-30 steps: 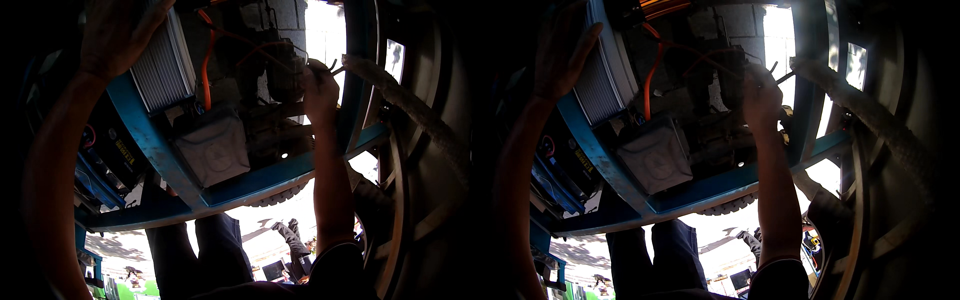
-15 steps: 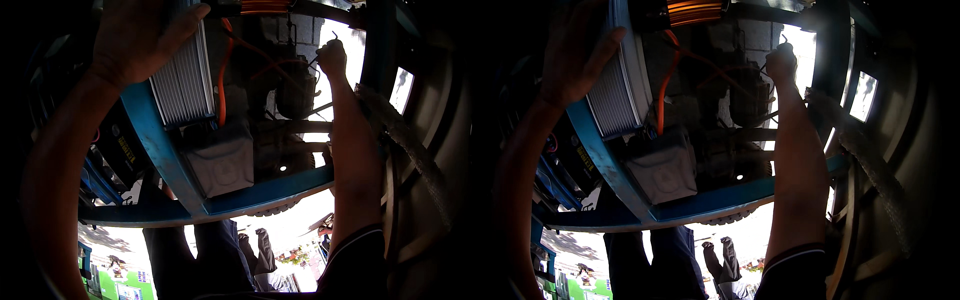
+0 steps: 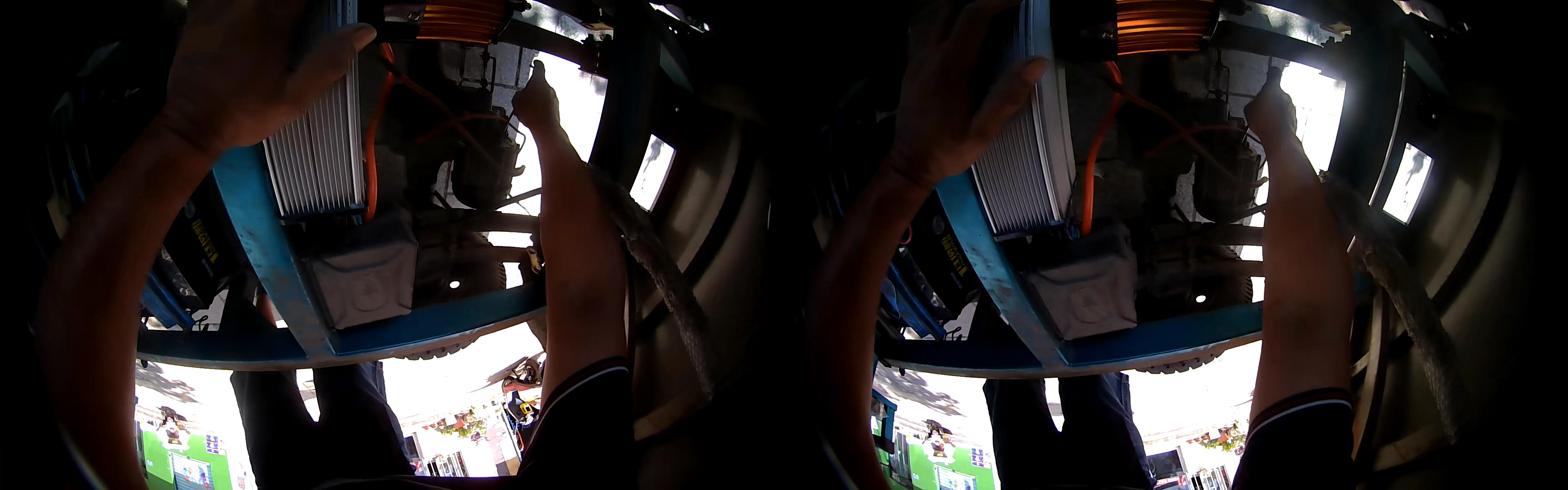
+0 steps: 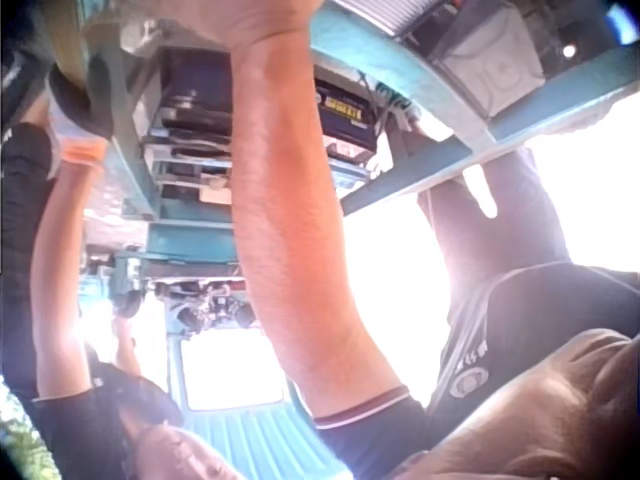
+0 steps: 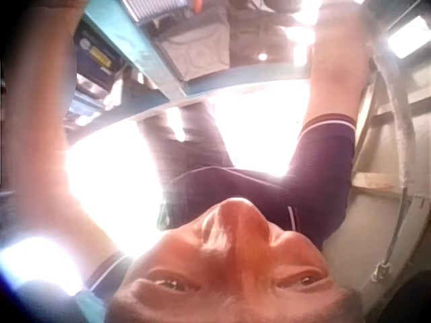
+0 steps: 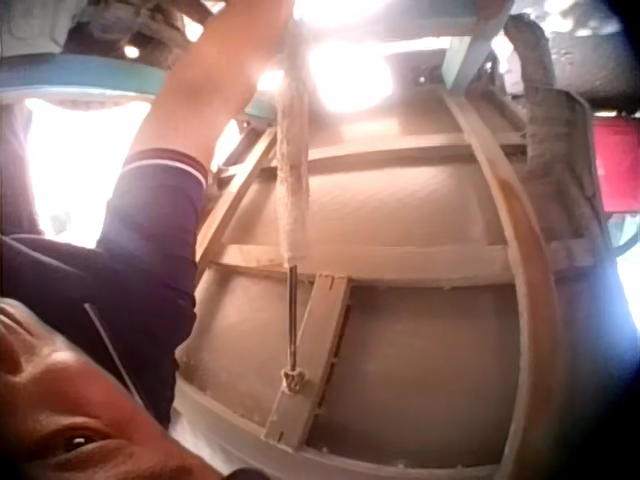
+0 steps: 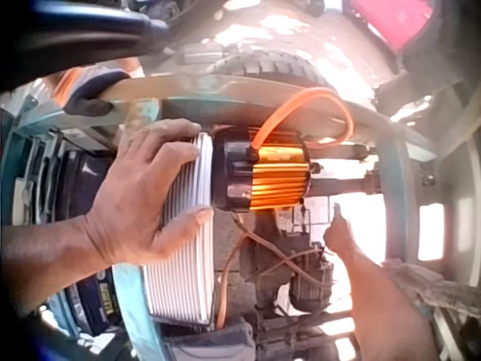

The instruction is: The person uses a cordless drill to secure a silver heat sink and a black control box onto the frame of a blue electric three-wheeler. They then connect various colored wires to the terminals of the control box and route the cables within the vehicle's chassis.

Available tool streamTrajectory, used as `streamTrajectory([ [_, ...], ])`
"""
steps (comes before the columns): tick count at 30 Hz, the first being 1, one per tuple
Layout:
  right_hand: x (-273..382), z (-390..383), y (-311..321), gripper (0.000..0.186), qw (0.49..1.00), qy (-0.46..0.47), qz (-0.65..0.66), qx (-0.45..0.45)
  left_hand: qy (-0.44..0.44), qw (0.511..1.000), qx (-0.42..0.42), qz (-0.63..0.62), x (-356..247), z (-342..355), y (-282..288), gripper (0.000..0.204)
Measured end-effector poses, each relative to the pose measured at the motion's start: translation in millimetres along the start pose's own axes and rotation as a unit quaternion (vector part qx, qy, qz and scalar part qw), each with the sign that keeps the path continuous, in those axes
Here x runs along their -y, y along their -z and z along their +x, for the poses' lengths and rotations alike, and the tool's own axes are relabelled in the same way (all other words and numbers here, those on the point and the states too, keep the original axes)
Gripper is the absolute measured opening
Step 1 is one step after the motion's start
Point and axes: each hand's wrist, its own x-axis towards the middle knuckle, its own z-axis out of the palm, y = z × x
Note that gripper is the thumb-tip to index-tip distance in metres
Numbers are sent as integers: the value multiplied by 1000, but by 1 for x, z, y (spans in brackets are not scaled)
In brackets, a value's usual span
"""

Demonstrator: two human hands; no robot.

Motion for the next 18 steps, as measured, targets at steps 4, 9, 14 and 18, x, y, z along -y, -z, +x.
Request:
streamTrajectory([
  [4,-8,15,-2,54,998,62,6,-18,-15,1000,-18,0,0,1,-1,58],
  [9,-8,54,-2,34,997,4,71,38,-7,1000,-8,11,2,0,-2,58],
  [14,10,62,-13,32,994,24,-86,61,-19,1000,-19,15,1,-1,0,57],
  [18,-17,78,-30,23,988,32,-146,30,-47,997,-60,-6,4,6,-11,57],
])
